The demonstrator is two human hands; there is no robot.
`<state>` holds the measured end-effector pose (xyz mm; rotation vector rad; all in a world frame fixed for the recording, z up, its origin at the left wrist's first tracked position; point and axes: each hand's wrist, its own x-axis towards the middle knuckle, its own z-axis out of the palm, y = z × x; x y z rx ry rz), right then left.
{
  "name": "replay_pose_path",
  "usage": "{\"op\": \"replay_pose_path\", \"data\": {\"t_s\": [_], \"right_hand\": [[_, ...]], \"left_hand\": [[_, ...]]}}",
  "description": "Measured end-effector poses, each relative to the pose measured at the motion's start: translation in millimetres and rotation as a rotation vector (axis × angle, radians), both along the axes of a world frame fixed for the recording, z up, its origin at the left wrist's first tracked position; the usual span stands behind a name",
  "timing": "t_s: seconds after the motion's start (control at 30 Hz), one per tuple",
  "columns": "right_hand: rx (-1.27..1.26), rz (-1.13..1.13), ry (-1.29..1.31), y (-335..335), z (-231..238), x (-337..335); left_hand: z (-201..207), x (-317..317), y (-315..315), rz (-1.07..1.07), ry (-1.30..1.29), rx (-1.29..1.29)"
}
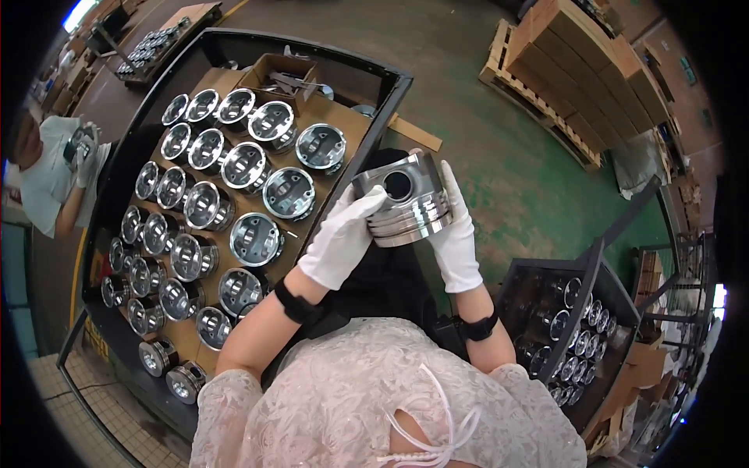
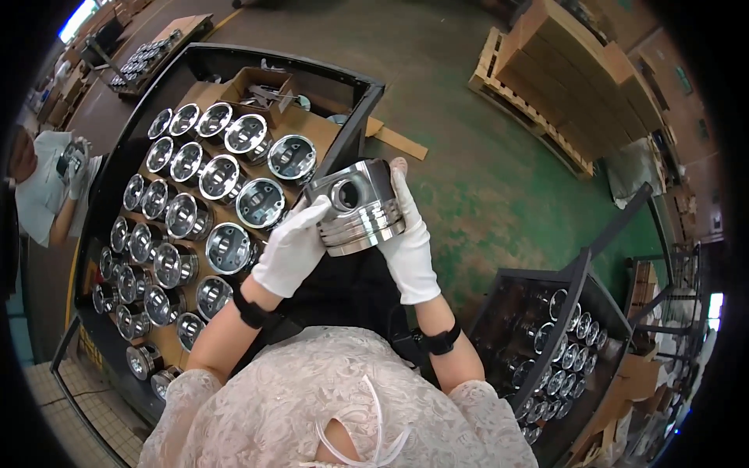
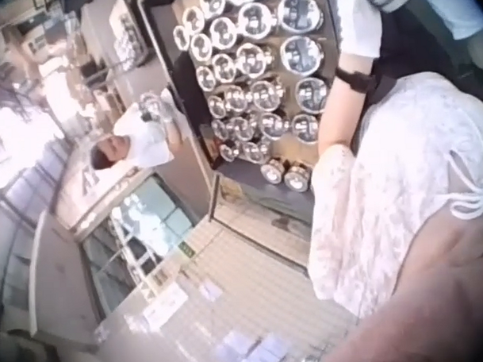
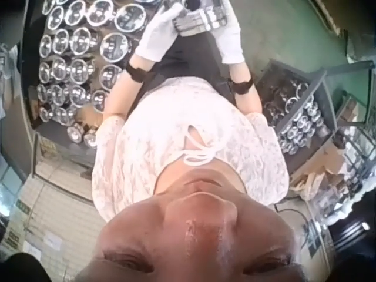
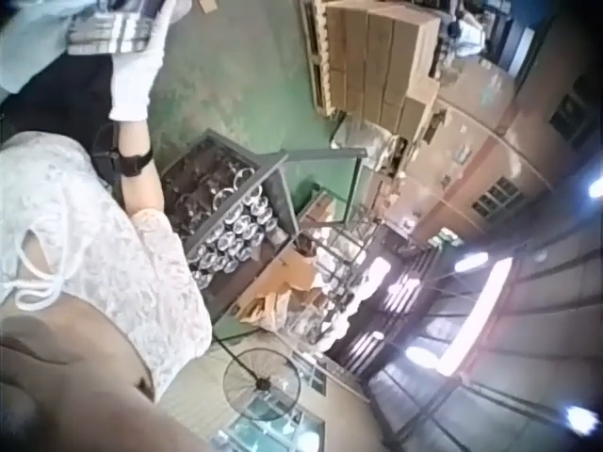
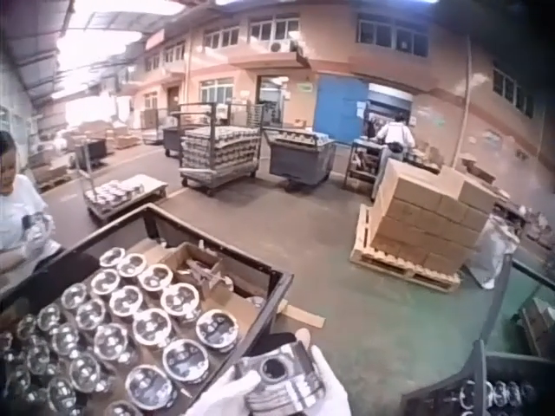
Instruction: Inspecting metal pistons using a measurement gauge and sorting them into a metal bin on the fabrication floor.
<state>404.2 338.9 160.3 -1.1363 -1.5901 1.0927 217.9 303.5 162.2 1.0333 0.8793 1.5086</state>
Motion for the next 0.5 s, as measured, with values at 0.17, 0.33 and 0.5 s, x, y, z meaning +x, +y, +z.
{"op": "replay_pose_path", "data": {"t_s": [0.17, 0.33, 0.5], "right_hand": [[0.292, -0.110, -0.225, -25, 22, -27], [0.557, -0.148, -0.311, -37, 32, -37], [0.221, -0.009, 0.222, -34, -12, -34]], "left_hand": [[-27, -8, -5, -0.168, -0.651, -0.478], [-54, -8, 4, -0.280, -0.932, -0.364], [-44, -14, 3, -0.299, -1.005, -0.300]]}}
